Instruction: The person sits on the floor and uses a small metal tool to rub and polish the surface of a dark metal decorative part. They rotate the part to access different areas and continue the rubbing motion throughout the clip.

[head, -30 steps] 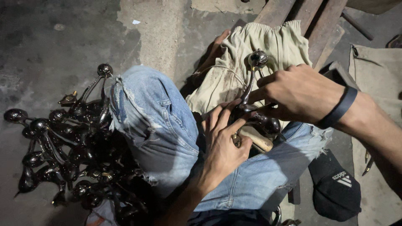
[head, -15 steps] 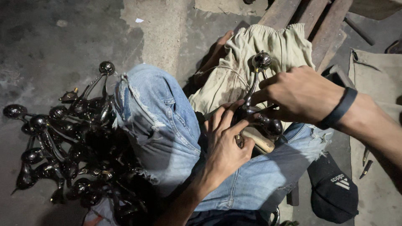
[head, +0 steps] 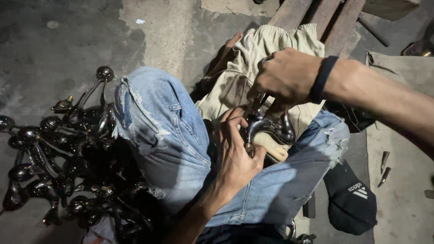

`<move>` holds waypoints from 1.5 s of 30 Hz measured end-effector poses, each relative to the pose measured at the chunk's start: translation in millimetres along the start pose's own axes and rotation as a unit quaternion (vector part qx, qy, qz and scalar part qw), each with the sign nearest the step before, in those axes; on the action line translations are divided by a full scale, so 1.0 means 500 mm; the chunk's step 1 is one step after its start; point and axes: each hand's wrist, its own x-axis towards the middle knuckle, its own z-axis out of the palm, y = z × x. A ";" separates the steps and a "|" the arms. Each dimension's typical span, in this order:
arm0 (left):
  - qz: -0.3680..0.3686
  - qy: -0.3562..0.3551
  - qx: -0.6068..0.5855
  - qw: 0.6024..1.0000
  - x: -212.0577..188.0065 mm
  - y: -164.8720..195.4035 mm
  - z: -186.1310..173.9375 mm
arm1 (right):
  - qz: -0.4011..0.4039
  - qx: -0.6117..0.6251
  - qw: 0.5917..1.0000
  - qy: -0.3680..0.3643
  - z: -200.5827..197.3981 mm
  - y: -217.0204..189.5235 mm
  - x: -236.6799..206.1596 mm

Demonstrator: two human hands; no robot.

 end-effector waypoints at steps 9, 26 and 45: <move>0.004 -0.003 -0.019 1.000 0.009 0.009 -0.019 | -0.035 0.222 0.961 0.161 0.131 0.065 -0.019; 0.018 0.020 0.020 0.999 -0.008 -0.013 -0.013 | 0.165 0.130 0.976 -0.052 -0.010 -0.033 -0.024; -0.068 -0.191 -0.138 0.969 -0.003 -0.047 -0.058 | 0.090 0.006 0.992 0.092 -0.017 -0.211 -0.022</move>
